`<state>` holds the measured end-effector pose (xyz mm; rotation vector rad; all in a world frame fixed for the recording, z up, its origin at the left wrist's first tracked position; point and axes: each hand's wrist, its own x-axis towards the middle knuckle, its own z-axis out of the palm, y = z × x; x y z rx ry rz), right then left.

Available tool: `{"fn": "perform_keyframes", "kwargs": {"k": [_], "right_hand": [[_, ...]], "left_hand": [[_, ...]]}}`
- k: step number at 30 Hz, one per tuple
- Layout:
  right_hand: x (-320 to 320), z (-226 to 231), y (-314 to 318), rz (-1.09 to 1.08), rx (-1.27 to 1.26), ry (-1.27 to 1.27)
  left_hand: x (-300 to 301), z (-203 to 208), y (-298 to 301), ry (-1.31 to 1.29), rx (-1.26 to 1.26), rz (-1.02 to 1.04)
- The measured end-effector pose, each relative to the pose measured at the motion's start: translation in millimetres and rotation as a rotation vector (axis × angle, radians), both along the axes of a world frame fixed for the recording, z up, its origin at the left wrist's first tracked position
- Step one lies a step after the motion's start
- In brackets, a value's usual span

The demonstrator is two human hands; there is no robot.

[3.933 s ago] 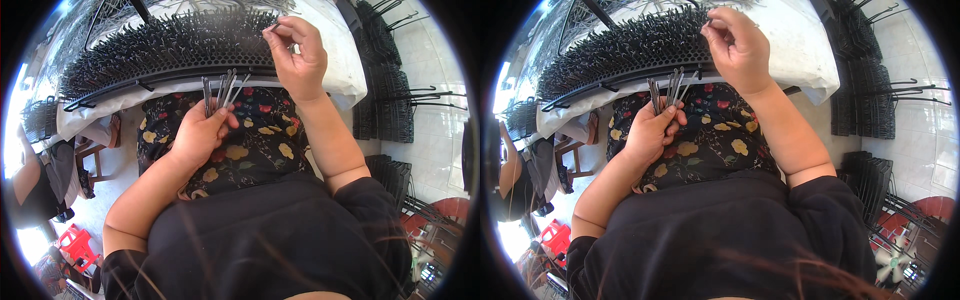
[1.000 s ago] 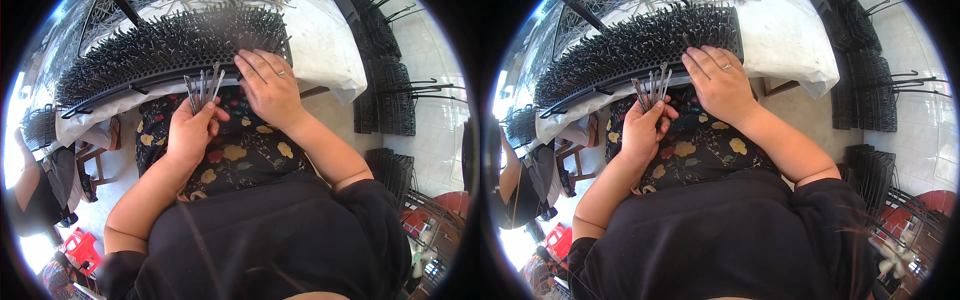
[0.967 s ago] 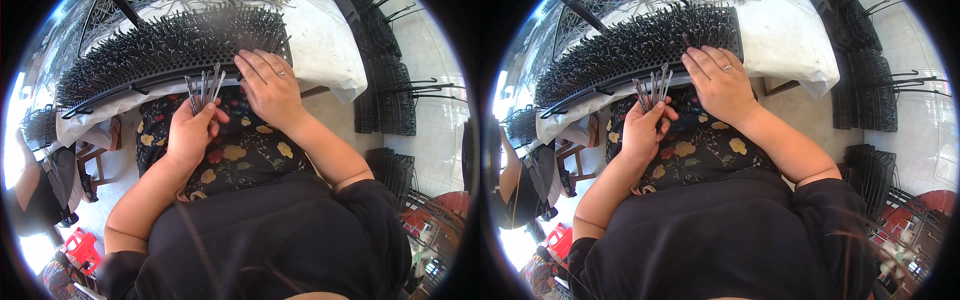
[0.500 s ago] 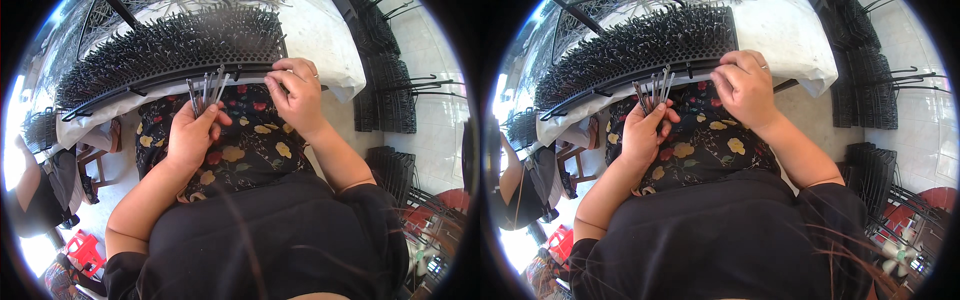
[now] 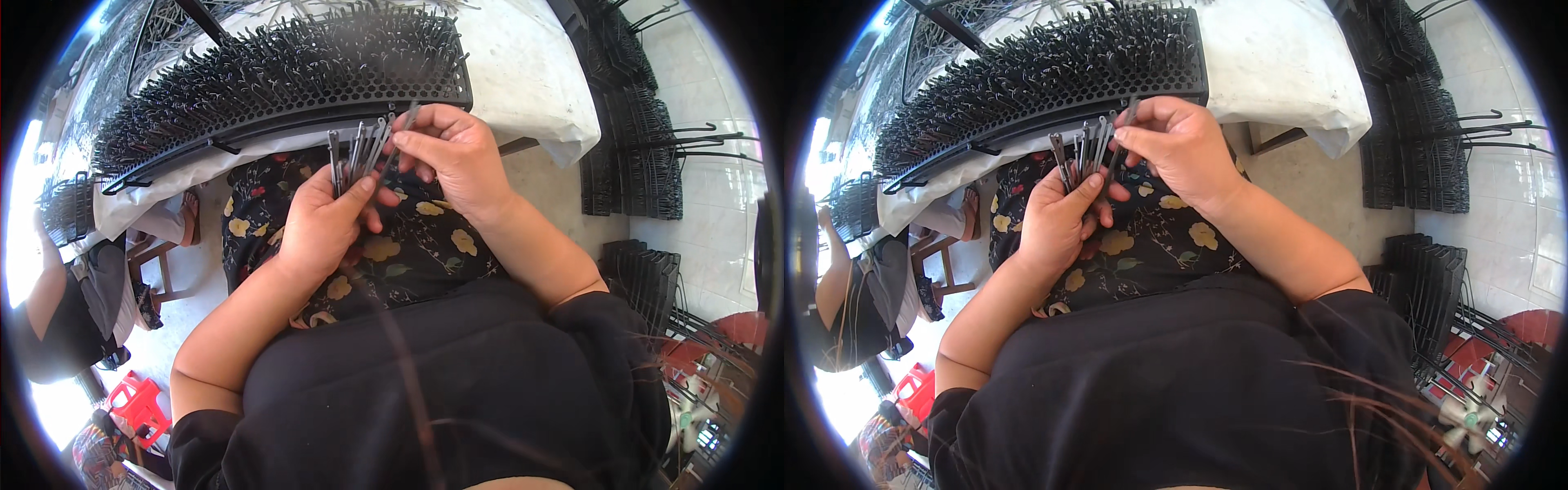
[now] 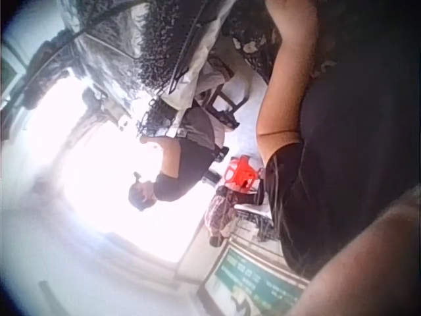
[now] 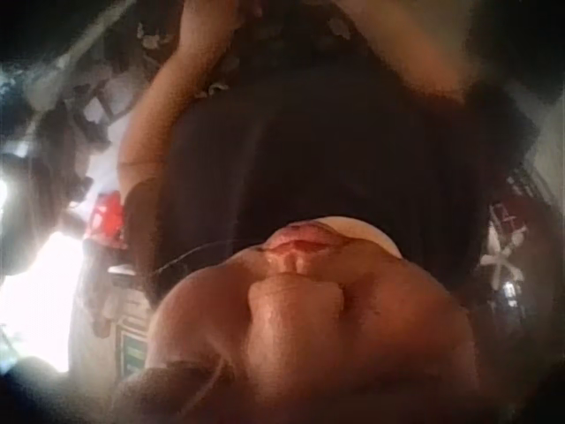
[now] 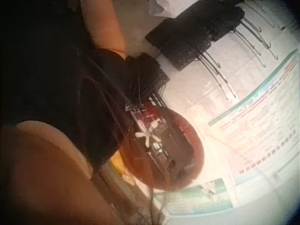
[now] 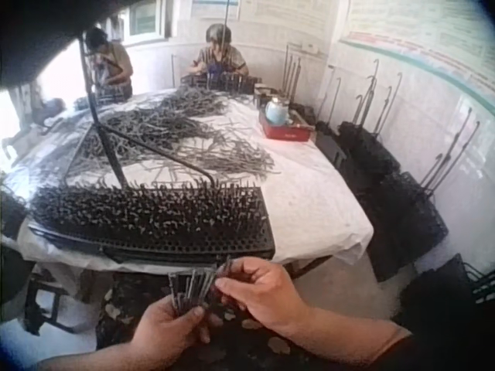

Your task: Manually inserting metal wires into a perforated plastic base to assemble bird deterrent spikes.

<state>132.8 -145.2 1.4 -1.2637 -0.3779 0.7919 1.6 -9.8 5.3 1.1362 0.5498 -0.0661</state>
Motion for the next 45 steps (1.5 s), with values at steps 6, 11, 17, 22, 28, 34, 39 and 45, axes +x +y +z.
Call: {"fn": "perform_keyframes", "kwargs": {"k": [6, 11, 17, 22, 28, 34, 39, 45], "right_hand": [[-7, -2, 6, 0.027, -0.071, -0.075], [0, 3, 4, -0.074, -0.026, -0.162], [63, -3, 13, -0.611, 0.175, -1.408], [70, -5, 25, -0.597, 0.224, -1.458], [71, 5, 22, -0.608, -0.013, -1.745], [60, 5, 13, -0.613, -0.155, -1.744], [49, 10, 7, -0.513, -0.207, -1.805], [6, 10, 7, 0.069, -0.014, -0.045]], "left_hand": [[-1, -9, 4, -0.020, 0.044, -0.029], [-1, -8, 6, 0.040, 0.030, 0.008], [-1, -10, 6, 0.023, 0.061, 0.020], [-1, -10, 7, 0.034, 0.076, 0.030], [0, -10, 8, 0.055, 0.068, 0.031], [0, -10, 7, 0.009, 0.012, 0.051], [-1, -14, 7, -0.025, -0.059, 0.077], [-4, -10, 3, -0.105, -0.112, 0.022]]}}
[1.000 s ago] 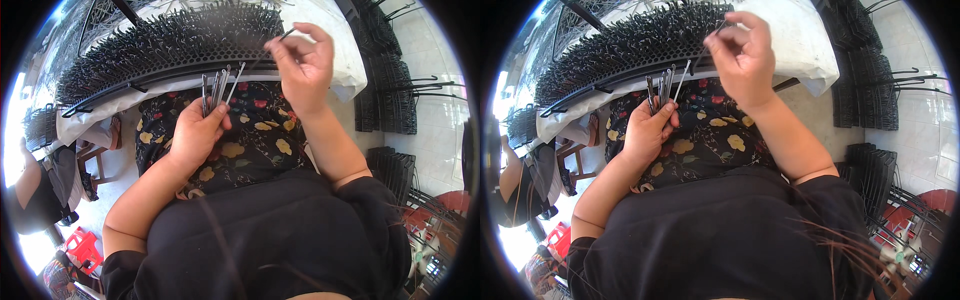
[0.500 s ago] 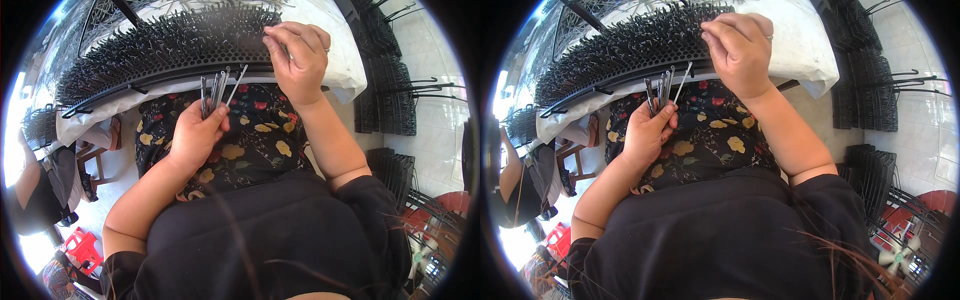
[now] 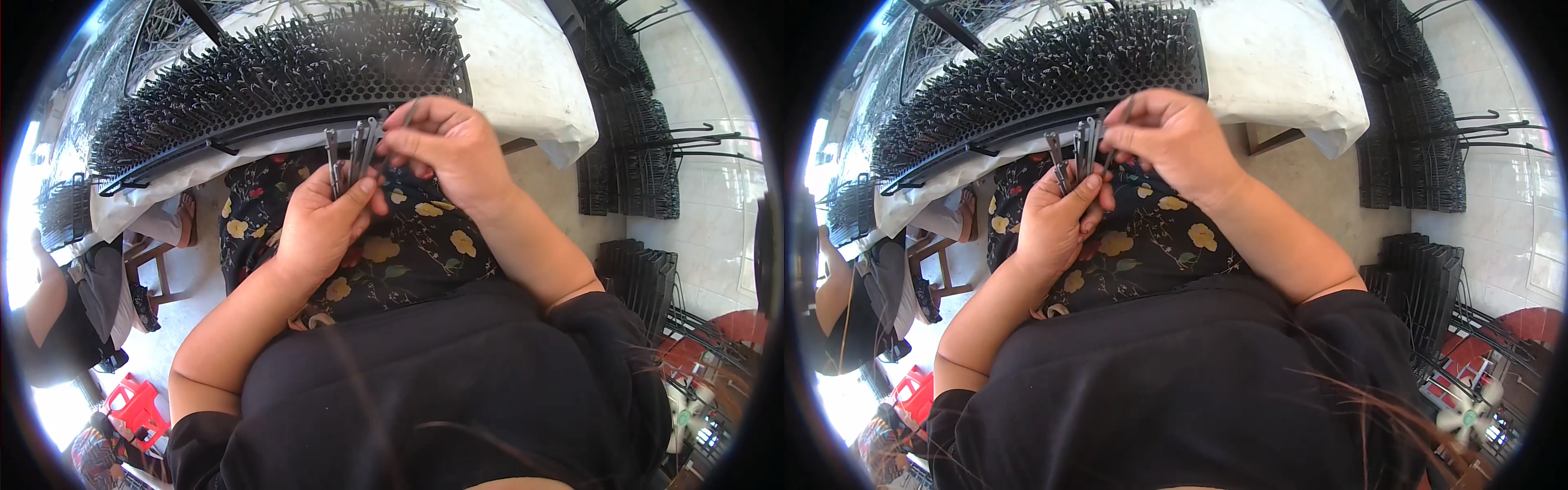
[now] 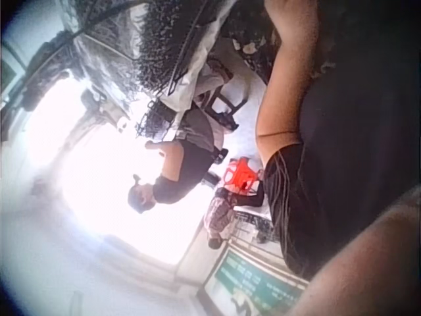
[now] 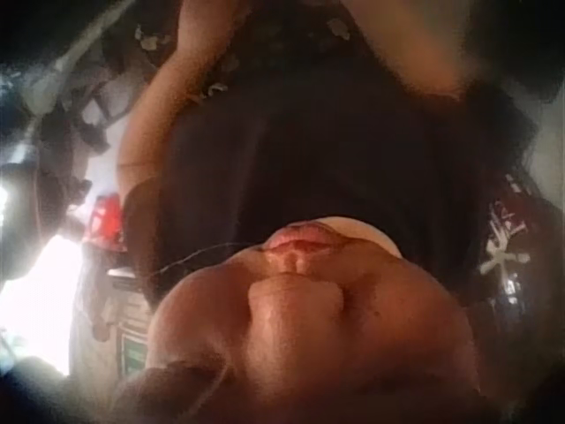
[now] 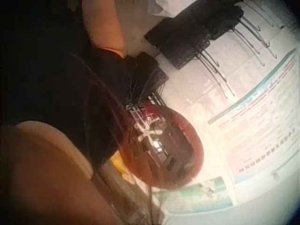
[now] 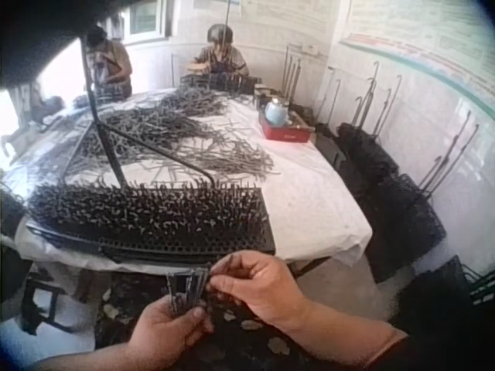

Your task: Manually inserting metal wires into a perforated plastic base to assemble bird deterrent spikes.

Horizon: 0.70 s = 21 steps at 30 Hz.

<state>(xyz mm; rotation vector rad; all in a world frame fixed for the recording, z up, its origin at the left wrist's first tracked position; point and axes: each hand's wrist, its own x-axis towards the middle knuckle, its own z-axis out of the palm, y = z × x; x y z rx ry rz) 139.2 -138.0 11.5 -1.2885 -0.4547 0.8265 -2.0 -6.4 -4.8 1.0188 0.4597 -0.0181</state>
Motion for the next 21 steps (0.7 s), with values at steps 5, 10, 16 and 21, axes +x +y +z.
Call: {"fn": "perform_keyframes", "kwargs": {"k": [5, 10, 16, 21], "right_hand": [[52, -5, 4, -0.582, 0.244, -0.938], [61, -1, 11, -0.585, 0.110, -1.456], [55, 14, 15, -0.588, -0.062, -1.581], [53, 24, 14, -0.422, -0.008, -1.602]], "left_hand": [[2, -3, 1, 0.031, 0.051, -0.037], [2, -3, 0, 0.082, 0.100, 0.004], [4, -1, 0, 0.128, 0.132, -0.011], [4, -1, 0, 0.104, 0.128, 0.002]]}}
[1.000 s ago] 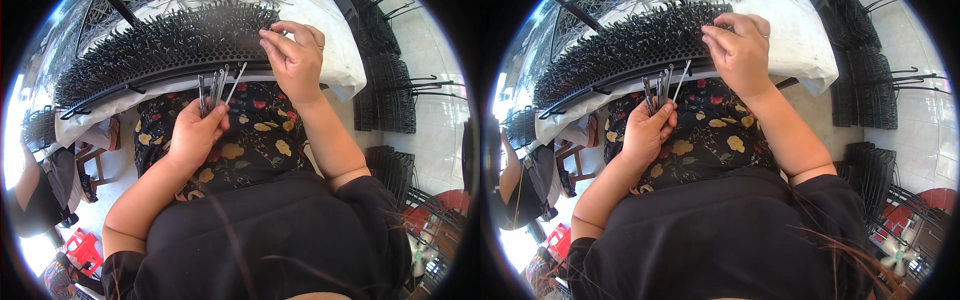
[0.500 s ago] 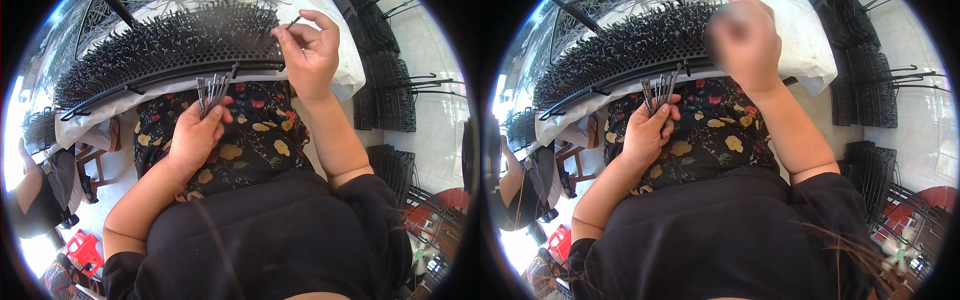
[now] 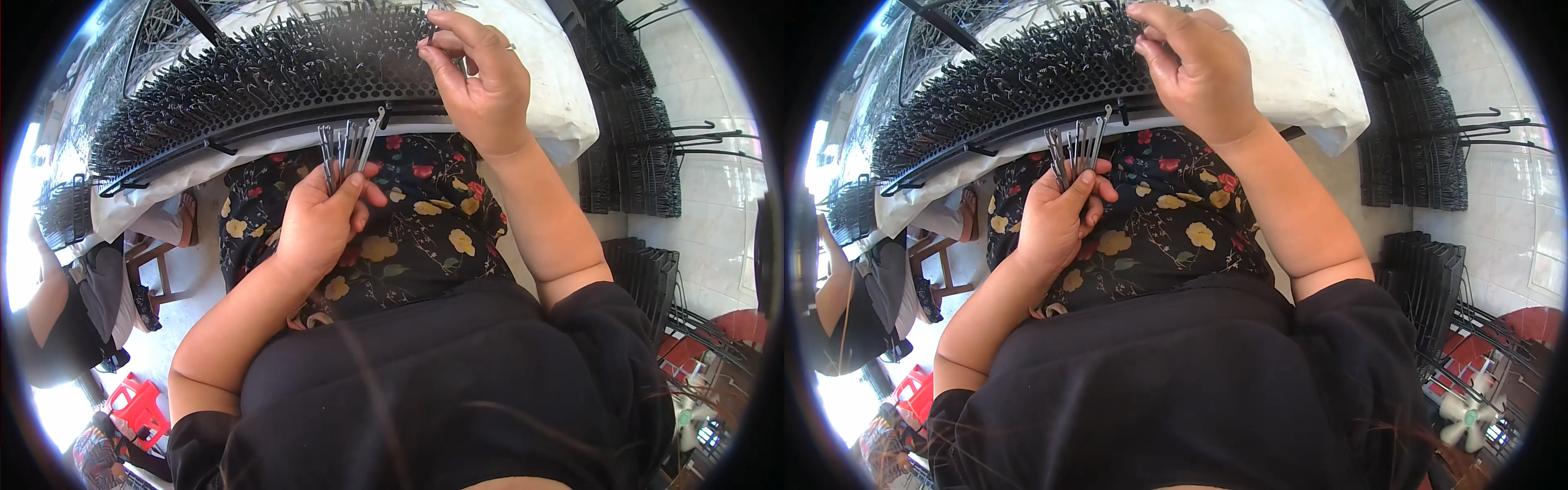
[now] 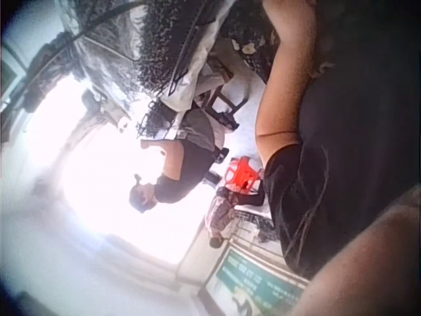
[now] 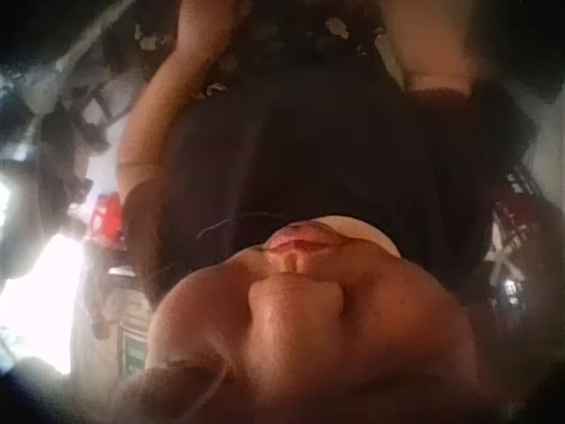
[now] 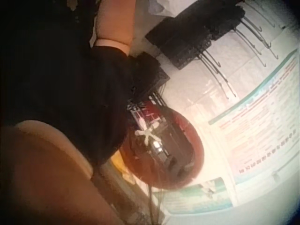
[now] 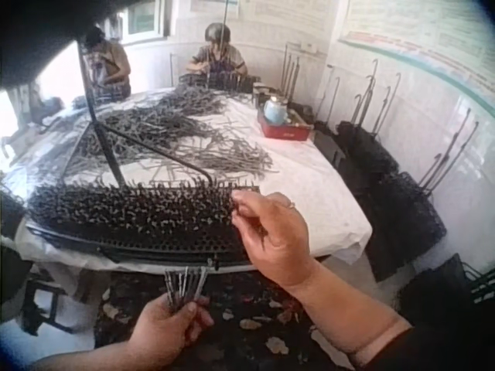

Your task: Manually inserting metal wires into a perforated plastic base to assemble bird deterrent spikes.

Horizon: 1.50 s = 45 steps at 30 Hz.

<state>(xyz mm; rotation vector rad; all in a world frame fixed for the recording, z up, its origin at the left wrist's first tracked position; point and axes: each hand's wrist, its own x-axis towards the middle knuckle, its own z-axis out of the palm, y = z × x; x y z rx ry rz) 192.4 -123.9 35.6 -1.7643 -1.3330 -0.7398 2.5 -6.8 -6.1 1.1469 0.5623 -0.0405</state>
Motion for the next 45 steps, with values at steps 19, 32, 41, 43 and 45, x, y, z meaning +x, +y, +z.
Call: {"fn": "perform_keyframes", "kwargs": {"k": [19, 32, 41, 43, 45], "right_hand": [[-19, -18, -22, 0.388, 0.116, 1.485], [8, 3, -22, -0.039, 0.188, 0.197], [-18, -19, -19, -0.137, 0.034, 0.181], [-48, -23, -20, 0.087, -0.096, 0.963], [-58, -36, -18, 0.410, -0.064, 1.460]], "left_hand": [[0, 5, 2, -0.109, -0.043, -0.104], [0, 0, 2, 0.022, -0.044, -0.092], [-1, -3, 1, -0.008, -0.019, -0.057], [-2, -2, 1, -0.084, -0.063, -0.023], [0, 2, -3, -0.077, -0.045, -0.026]]}}
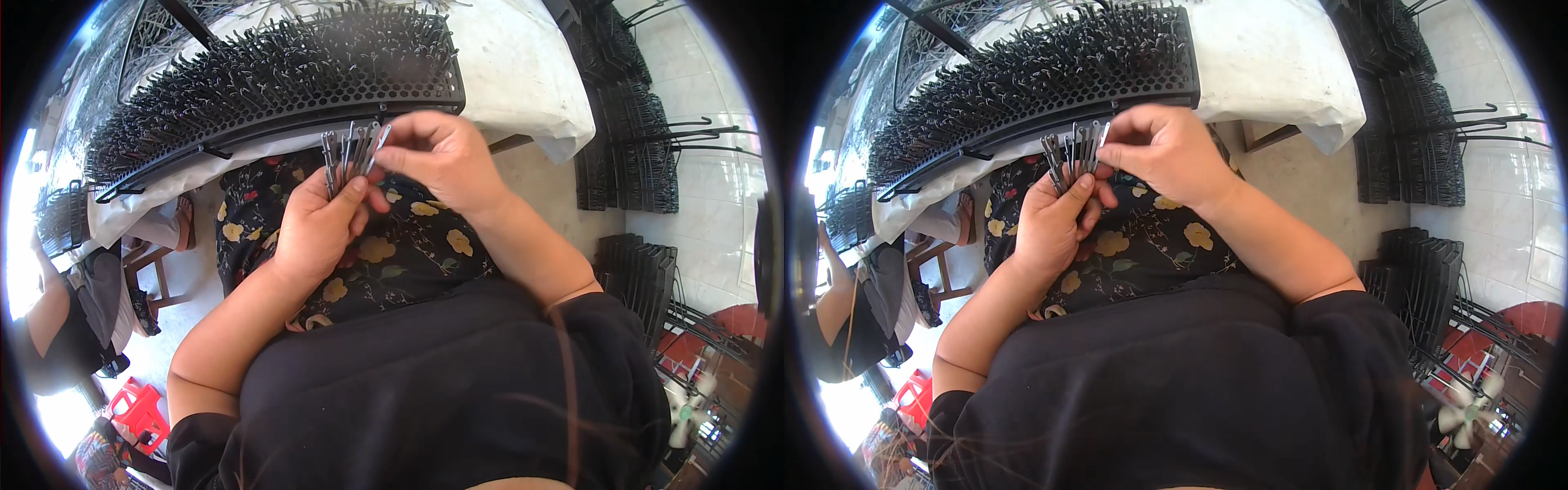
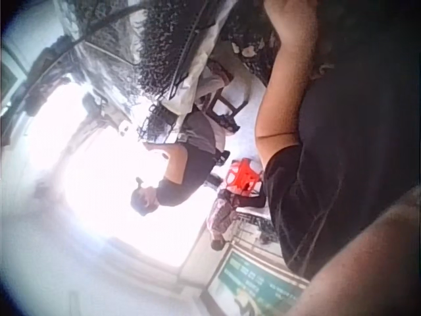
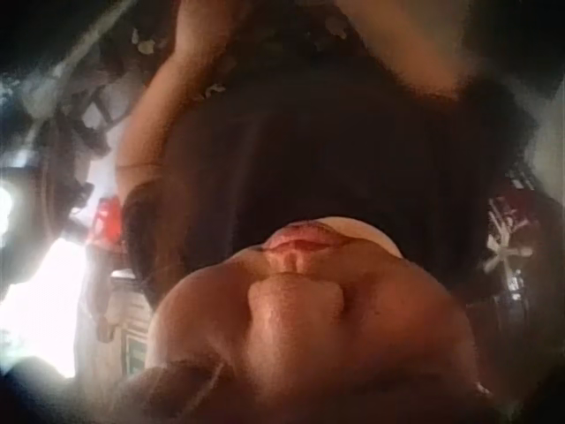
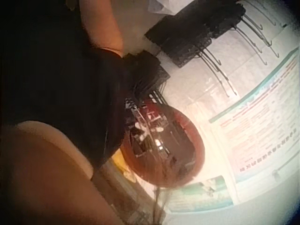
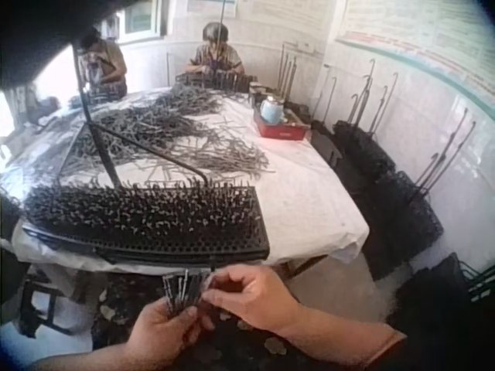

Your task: Manually inserting metal wires into a perforated plastic base to assemble bird deterrent spikes.

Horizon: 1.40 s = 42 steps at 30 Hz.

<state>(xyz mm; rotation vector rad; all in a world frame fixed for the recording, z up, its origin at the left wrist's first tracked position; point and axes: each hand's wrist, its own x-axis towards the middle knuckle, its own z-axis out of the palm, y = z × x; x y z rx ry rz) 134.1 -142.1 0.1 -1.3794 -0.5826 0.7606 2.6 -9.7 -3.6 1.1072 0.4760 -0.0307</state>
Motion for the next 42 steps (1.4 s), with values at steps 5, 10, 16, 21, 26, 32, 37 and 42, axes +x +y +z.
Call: {"fn": "perform_keyframes", "kwargs": {"k": [5, 10, 16, 21, 26, 32, 37, 42], "right_hand": [[28, 14, -14, -0.304, 0.133, -0.105], [70, 16, -19, -0.583, 0.185, -1.246], [71, 16, -3, -0.654, 0.112, -1.305], [70, 22, 0, -0.515, -0.032, -1.548], [50, 25, 4, -0.518, -0.017, -1.445], [1, -11, -4, 0.068, 0.084, 0.097], [36, 23, -13, -0.363, 0.141, -0.068], [82, 13, -21, -0.706, 0.161, -0.962]], "left_hand": [[0, -4, 0, 0.021, 0.057, -0.052], [3, -4, 0, 0.080, 0.063, -0.059], [4, -3, 4, 0.077, 0.101, -0.058], [5, -5, -1, 0.152, 0.107, -0.079], [-1, -8, 3, 0.059, -0.034, -0.025], [0, -3, -1, -0.073, -0.085, -0.039], [2, 3, 7, 0.054, -0.048, -0.115], [1, -5, 9, 0.131, -0.066, -0.084]]}}
